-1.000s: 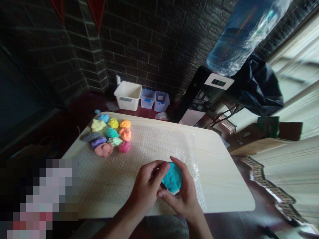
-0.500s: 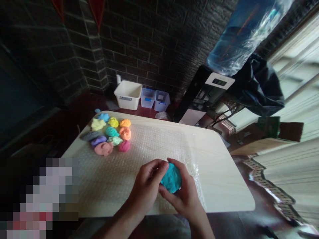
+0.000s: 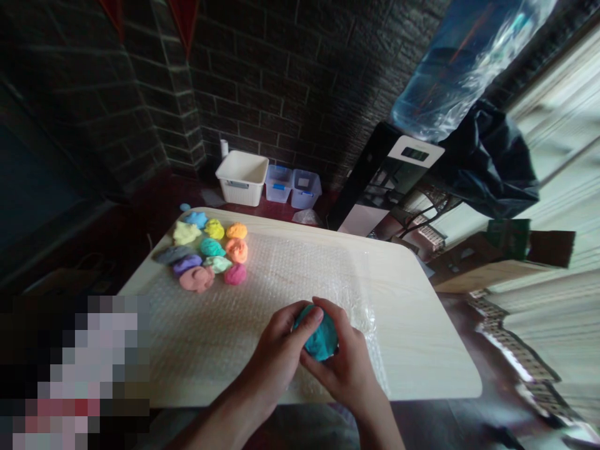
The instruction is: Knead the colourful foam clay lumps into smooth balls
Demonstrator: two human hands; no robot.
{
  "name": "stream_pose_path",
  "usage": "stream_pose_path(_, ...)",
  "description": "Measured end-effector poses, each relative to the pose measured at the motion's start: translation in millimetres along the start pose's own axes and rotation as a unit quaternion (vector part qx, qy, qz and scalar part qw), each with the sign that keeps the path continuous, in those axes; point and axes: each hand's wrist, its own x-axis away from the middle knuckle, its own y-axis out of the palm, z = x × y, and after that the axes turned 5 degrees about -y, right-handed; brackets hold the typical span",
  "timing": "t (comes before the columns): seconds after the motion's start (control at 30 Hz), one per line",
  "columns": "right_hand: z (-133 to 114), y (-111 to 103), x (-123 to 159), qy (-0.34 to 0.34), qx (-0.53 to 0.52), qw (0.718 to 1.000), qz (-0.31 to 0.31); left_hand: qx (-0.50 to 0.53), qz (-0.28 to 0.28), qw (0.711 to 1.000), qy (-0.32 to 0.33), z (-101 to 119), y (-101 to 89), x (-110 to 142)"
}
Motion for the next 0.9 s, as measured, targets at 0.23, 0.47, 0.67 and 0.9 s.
stream_pose_path(0.23,-2.8,0.5,-0.5,-0.004,0.0,1.0,0.011,0.031,-0.031,0.999,0.0,-0.1,-0.8,-0.6)
stream_pose_path(0.47,5.0,-0.2,2.5,0.018,-0.056,0.994,0.09,0.123,-0.113,0.986,-0.024,2.6,-1.5,0.2)
stream_pose_path(0.67,7.7,2.0,-0.1,0.009,-0.027,0.994,0.101,0.051,-0.123,0.991,0.013,7.0,-2.1,-1.0)
stream_pose_path(0.9,8.5,9.6,-5.4,-0.058,-0.044,0.996,0.06,-0.02,-0.061,0.998,0.016,-1.9,-1.9,-3.1)
